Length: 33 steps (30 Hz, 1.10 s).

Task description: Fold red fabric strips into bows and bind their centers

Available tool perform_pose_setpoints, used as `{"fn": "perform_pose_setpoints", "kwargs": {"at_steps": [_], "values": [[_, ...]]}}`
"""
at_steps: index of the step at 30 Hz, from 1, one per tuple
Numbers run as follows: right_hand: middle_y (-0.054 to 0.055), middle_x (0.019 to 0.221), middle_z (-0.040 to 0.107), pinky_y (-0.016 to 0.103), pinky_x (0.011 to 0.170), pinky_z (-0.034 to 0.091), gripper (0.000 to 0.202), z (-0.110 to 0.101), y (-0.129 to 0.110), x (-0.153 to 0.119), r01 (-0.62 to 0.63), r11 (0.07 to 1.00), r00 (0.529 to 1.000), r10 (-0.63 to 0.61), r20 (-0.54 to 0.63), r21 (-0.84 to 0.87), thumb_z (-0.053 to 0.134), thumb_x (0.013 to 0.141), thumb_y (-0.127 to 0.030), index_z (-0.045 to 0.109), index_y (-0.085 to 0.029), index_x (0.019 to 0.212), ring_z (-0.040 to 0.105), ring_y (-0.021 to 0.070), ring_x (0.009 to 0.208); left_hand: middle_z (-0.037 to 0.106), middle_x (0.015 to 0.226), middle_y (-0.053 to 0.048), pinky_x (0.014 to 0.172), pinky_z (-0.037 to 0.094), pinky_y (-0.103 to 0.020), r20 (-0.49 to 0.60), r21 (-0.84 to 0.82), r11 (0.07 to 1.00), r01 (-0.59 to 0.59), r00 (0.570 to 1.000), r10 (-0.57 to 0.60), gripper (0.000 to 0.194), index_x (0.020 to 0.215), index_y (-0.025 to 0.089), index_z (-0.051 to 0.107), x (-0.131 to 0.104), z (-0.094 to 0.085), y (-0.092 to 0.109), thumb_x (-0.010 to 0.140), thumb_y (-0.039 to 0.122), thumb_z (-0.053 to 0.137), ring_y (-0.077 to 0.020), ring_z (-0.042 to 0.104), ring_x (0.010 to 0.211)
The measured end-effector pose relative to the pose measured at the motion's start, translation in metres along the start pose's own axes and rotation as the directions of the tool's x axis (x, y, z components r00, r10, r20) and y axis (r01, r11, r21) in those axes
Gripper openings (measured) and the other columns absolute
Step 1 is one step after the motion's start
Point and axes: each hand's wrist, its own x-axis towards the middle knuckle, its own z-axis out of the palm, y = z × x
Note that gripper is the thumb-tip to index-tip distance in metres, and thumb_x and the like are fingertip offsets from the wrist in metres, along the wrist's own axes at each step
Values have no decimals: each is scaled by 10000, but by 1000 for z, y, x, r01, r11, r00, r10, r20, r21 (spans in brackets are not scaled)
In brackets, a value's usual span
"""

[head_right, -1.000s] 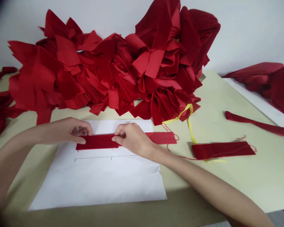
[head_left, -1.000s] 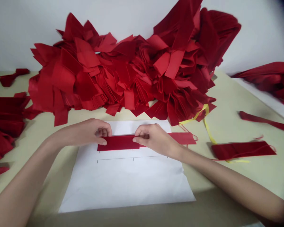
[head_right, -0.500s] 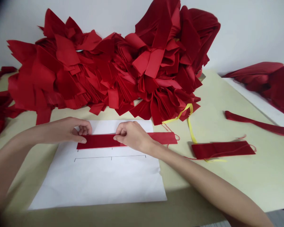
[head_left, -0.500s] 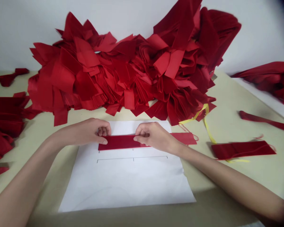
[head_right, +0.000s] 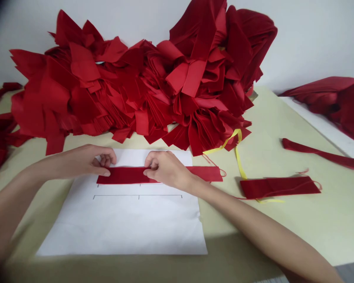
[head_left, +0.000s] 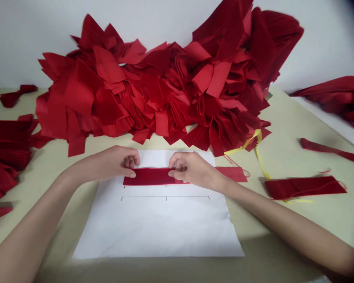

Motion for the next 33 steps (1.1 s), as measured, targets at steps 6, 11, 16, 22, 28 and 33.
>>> {"fn": "perform_pose_setpoints", "kwargs": {"at_steps": [6, 11, 16, 22, 28, 33], "values": [[-52, 575, 576, 210, 508, 357, 69, -1, 1, 0, 1, 999, 1000, -2, 15, 37, 596, 741, -204, 541, -179, 774, 471, 55, 475, 580, 783, 2, 603, 410, -264, -38, 37, 999, 0, 999, 1, 167, 815, 222, 552, 1, 0, 0, 695, 318, 617, -164, 533, 702], [-55, 562, 572, 203, 493, 355, 60, -2, 1, 1, 3, 999, 1000, -4, 24, 49, 597, 736, -194, 545, -177, 762, 468, 51, 465, 549, 752, 7, 582, 392, -262, -50, 81, 997, -19, 998, 23, 154, 797, 219, 525, 0, 1, 2, 701, 310, 602, -159, 508, 670], [-36, 575, 591, 200, 482, 360, 49, -2, -1, 1, -6, 999, 1000, 5, 19, 45, 583, 744, -204, 559, -165, 729, 473, 48, 460, 523, 814, 2, 568, 347, -266, -117, 219, 964, -149, 977, 178, 98, 763, 222, 489, -1, 7, 9, 698, 169, 541, -154, 481, 667], [-30, 579, 590, 180, 429, 364, 62, -3, -2, 1, -26, 997, 999, 23, 35, 73, 568, 744, -224, 548, -165, 742, 474, 46, 437, 562, 873, -3, 605, 334, -287, -67, 248, 925, -287, 948, 312, 337, 767, 225, 527, -7, 21, 25, 624, -28, 358, -160, 515, 700], [-30, 578, 588, 172, 391, 352, 68, -4, -2, 1, -49, 993, 997, 42, 66, 108, 559, 739, -229, 546, -164, 753, 476, 46, 424, 577, 940, -16, 604, 351, -292, -82, 243, 924, -294, 943, 322, 308, 768, 222, 558, -10, 28, 37, 666, 6, 363, -170, 540, 724], [-35, 573, 581, 174, 398, 354, 58, -5, -2, 2, -46, 993, 996, 38, 74, 105, 565, 732, -217, 543, -165, 748, 471, 44, 425, 554, 901, 3, 595, 356, -284, -64, 303, 914, -268, 952, 300, 127, 726, 212, 497, -10, 28, 42, 748, 108, 429, -150, 517, 704]]}}
